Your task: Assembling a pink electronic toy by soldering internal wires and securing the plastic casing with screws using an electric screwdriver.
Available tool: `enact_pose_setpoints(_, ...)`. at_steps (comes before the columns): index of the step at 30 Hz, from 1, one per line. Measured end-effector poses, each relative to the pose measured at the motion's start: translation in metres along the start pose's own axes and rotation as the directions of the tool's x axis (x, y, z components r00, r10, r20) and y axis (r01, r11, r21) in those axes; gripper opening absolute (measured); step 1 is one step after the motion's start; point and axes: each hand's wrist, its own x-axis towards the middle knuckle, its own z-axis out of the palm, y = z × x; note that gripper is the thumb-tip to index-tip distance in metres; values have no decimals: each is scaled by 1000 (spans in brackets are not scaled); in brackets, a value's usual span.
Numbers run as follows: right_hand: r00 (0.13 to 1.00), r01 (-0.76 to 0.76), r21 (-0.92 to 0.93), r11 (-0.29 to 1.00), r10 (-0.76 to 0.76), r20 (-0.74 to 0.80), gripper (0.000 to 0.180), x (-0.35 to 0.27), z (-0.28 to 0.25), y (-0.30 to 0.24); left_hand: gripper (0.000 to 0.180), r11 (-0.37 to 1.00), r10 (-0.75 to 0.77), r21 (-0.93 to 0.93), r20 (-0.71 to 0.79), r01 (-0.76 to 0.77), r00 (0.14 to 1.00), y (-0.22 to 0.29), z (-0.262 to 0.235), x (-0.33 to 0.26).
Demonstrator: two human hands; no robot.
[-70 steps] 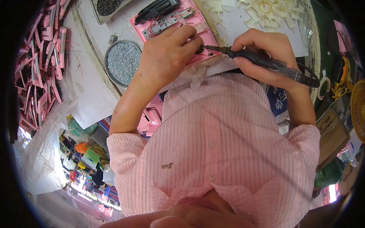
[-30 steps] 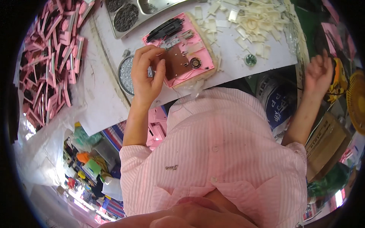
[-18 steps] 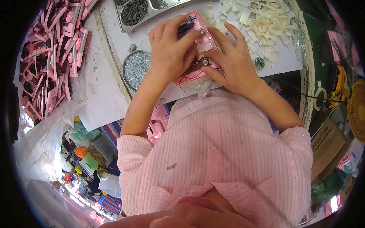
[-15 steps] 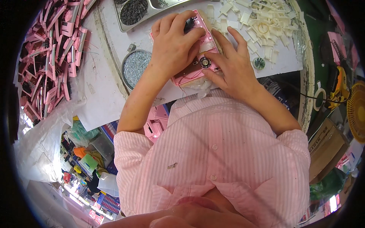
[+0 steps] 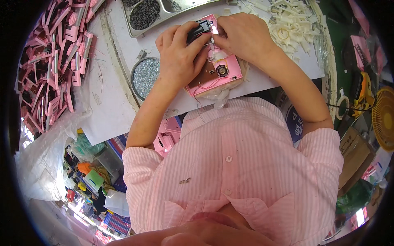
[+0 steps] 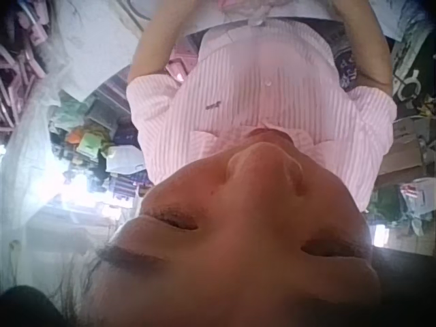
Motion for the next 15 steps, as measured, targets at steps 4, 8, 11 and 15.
enact_pose_setpoints(4, 999, 43, -171, 984, -44, -7, 23, 2, -3, -10, 33, 1000, -7, 2, -12, 7, 1000, 4, 4, 2)
enact_pose_setpoints(8, 998, 62, -245, 968, -57, 29, 21, 9, -6, -20, 33, 1000, -16, -10, -48, 16, 999, 5, 8, 2)
enact_pose_setpoints(11, 996, 43, -185, 982, -26, 90, 20, 5, -9, -14, 32, 999, -31, -6, -58, 31, 998, 5, 8, 0)
enact_pose_setpoints(15, 969, 238, 55, 970, -233, -87, 17, -14, -6, 2, 29, 999, -36, -22, -69, 35, 997, 4, 10, 2)
